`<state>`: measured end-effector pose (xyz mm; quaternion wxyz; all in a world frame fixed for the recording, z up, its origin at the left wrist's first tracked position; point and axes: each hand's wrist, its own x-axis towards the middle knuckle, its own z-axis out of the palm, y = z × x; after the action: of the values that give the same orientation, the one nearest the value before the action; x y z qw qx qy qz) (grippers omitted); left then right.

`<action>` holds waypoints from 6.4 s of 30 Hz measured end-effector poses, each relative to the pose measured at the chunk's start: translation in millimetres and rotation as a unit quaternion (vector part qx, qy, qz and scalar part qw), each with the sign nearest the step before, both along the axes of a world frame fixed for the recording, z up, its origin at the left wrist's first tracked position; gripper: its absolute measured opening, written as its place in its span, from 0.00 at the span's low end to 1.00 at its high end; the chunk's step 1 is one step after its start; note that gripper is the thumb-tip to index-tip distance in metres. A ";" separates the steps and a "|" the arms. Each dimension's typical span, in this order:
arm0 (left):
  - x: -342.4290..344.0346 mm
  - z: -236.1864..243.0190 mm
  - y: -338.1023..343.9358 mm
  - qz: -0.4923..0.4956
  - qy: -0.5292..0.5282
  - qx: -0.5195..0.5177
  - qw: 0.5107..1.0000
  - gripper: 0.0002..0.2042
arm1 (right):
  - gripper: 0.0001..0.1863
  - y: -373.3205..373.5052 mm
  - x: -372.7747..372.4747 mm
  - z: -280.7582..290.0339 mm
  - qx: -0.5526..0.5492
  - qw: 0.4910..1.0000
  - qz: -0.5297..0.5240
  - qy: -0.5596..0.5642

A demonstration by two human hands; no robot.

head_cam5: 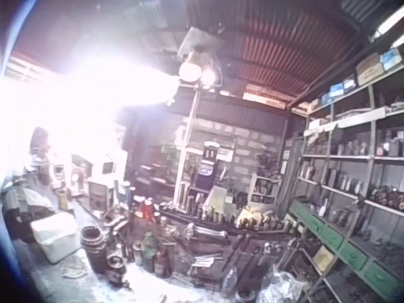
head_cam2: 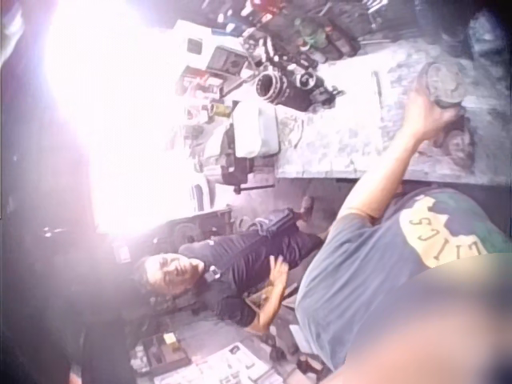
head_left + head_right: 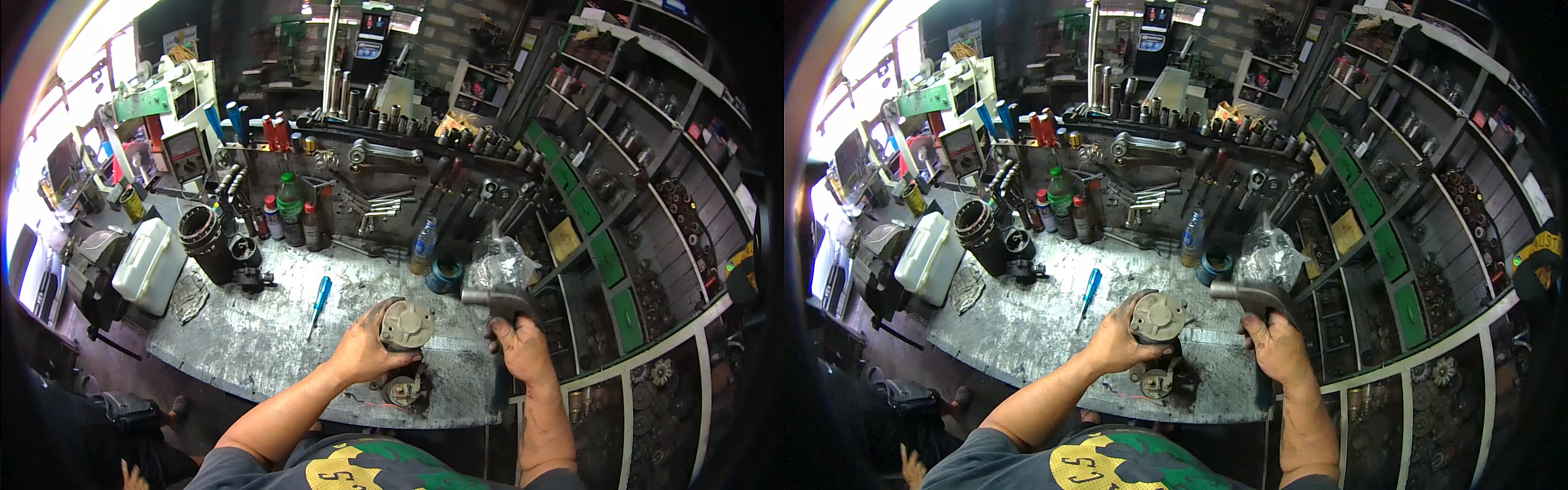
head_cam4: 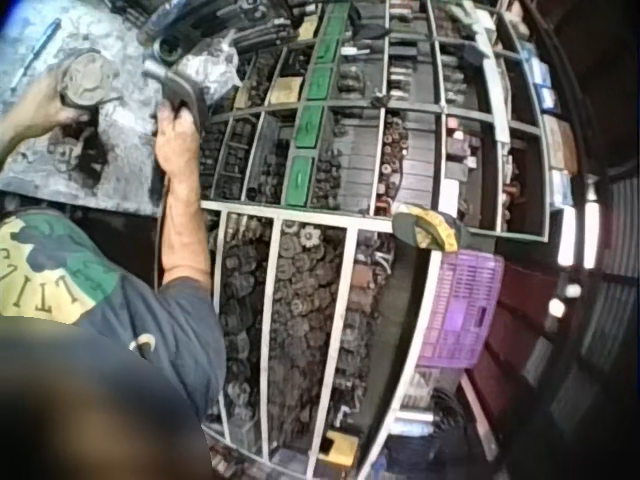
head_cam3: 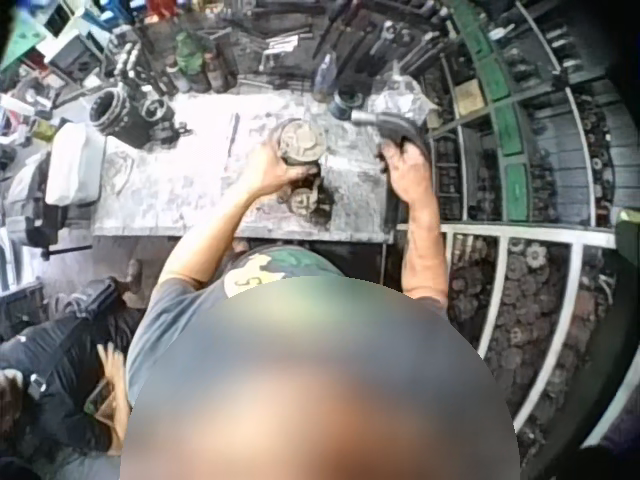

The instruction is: The person disassembles a cylindrical motor on a workbench using a screwdriver and wrench, removes internal components, and reassembles the motor. The person handles the motor housing, screws, and internal parts while another person stands nearby.

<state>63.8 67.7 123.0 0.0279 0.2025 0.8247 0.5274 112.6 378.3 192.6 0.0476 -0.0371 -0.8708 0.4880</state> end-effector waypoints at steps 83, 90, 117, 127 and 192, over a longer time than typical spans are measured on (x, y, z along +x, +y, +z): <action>5.7 -5.6 -3.9 0.009 0.016 0.022 1.000 0.53 | 0.19 -87.2 -18.9 100.0 0.323 0.944 0.046 0.041; 8.5 -27.6 -14.5 0.016 0.037 -0.005 0.999 0.51 | 0.24 0.2 -12.8 -52.6 0.281 0.958 0.053 0.021; -154.6 -186.9 87.4 -0.255 0.039 -0.411 0.875 0.22 | 0.28 -27.2 93.3 -244.0 0.183 0.979 -0.071 0.057; -159.9 -176.6 81.1 -0.100 -0.094 -0.443 0.886 0.20 | 0.21 27.6 123.6 -226.9 0.167 0.975 -0.133 0.066; -14.1 50.2 30.2 0.084 0.124 -0.125 0.981 0.23 | 0.11 -64.7 -100.6 122.2 -0.158 0.969 0.156 -0.111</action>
<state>49.7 97.9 173.2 -0.0940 0.1911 0.8953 0.3912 12.1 313.6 314.7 -0.1322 0.0386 -0.7776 0.6135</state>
